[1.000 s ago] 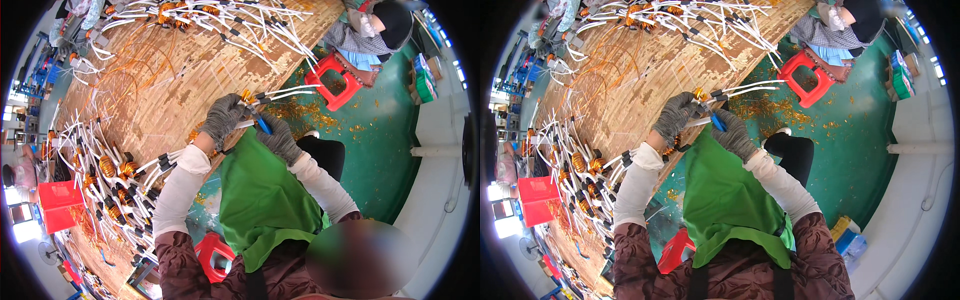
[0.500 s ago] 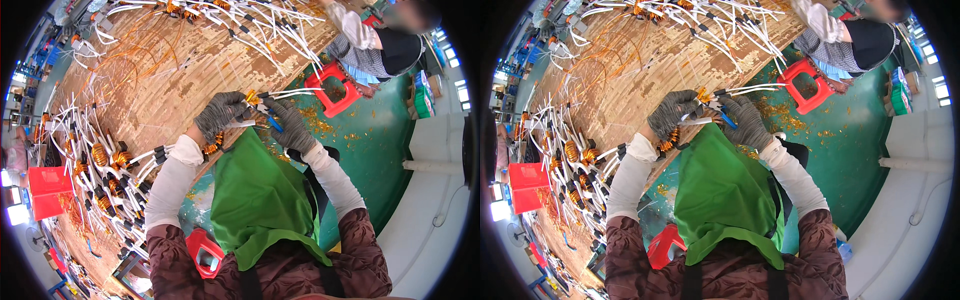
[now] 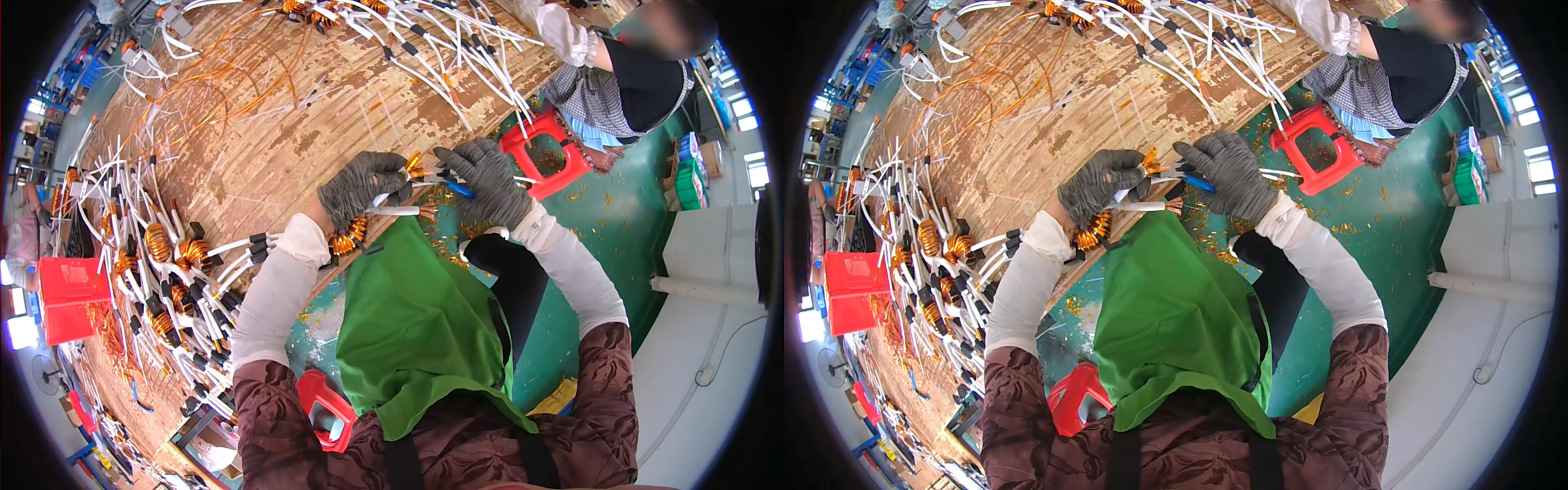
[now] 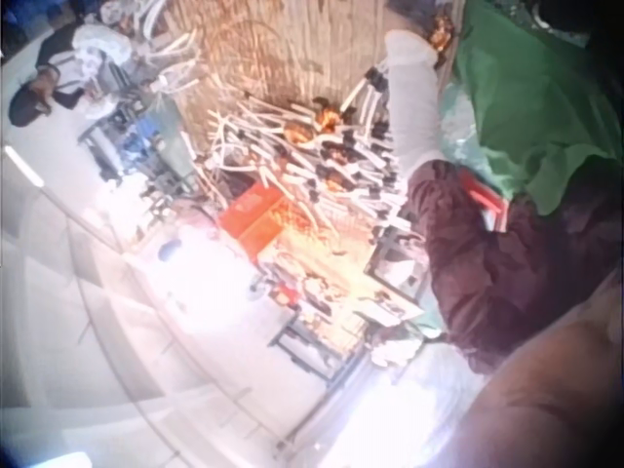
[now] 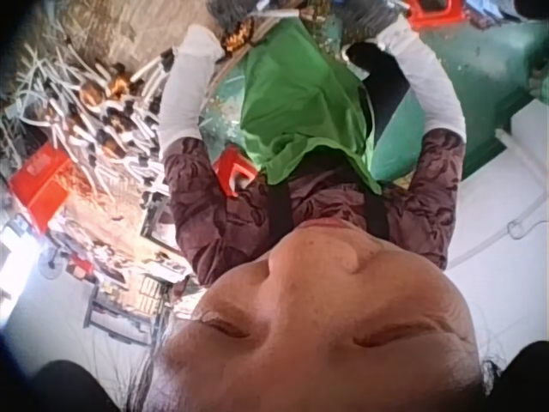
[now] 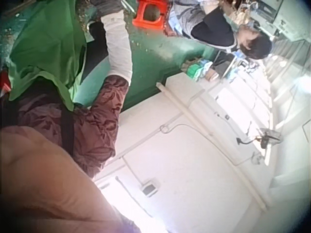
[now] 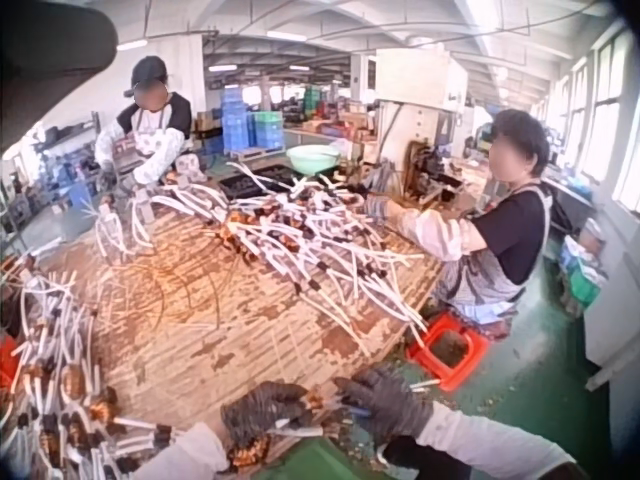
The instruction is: Trimming the excess leads/tubing from copper toroids using a pair of cutters.
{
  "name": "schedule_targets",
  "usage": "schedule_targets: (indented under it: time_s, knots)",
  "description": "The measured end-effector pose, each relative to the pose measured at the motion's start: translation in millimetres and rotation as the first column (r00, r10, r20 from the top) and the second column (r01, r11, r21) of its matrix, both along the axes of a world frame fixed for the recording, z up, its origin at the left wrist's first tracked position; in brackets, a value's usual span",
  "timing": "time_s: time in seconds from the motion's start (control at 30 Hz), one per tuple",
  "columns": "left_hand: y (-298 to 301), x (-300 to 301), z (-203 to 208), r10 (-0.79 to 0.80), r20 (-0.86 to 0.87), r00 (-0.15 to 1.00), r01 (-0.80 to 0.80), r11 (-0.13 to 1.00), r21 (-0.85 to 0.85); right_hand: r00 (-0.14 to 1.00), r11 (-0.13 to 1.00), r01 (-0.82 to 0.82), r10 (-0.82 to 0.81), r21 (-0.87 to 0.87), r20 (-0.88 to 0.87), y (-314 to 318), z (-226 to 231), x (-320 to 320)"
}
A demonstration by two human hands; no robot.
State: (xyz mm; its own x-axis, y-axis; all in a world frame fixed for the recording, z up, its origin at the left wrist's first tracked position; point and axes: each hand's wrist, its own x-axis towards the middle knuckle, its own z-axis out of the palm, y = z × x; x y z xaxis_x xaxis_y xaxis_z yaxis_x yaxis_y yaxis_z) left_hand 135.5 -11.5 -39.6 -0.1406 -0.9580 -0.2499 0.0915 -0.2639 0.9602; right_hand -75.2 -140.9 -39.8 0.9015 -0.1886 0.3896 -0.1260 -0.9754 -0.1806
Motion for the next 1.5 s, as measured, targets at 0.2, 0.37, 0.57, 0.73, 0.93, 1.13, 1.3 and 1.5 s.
schedule_targets:
  time_s: [0.2, 0.37, 0.57, 0.73, 0.93, 1.13, 1.3, 1.5]
  knots:
    - [5, -12, 0, 0.189, -0.061, 0.980, -0.195, 0.971, -0.139, 0.957, 0.953, 0.279, -0.265, 0.122, -0.118, 48, -2, -2]
    - [0, -16, -8, 0.296, 0.212, 0.932, -0.277, 0.954, -0.114, 0.912, 0.530, 0.274, -0.409, 0.802, -0.041, 79, -24, 6]
    - [-2, -26, 3, 0.269, 0.634, 0.725, -0.144, 0.959, -0.243, 0.923, -0.054, 0.157, -0.346, 0.986, -0.166, 83, -16, -5]
    - [-6, -25, -6, 0.236, 0.651, 0.721, -0.130, 0.970, -0.208, 0.923, 0.021, 0.106, -0.373, 0.994, -0.091, 89, -13, -12]
    - [-7, -39, 9, 0.206, 0.686, 0.698, -0.141, 0.978, -0.151, 0.639, -0.340, 0.177, -0.674, 0.924, -0.370, 77, -9, -21]
    - [-6, -23, 14, 0.176, 0.566, 0.805, -0.091, 0.980, -0.176, 0.711, 0.080, 0.065, -0.703, 0.995, 0.010, 58, -10, -85]
    - [-3, -18, 13, 0.147, 0.310, 0.939, -0.112, 0.985, -0.128, 0.866, 0.540, 0.440, -0.465, 0.717, -0.181, 69, -18, -94]
    - [-4, -9, 7, 0.173, 0.169, 0.970, -0.164, 0.984, -0.065, 0.935, 0.800, 0.318, -0.354, 0.508, -0.029, 50, 5, -63]
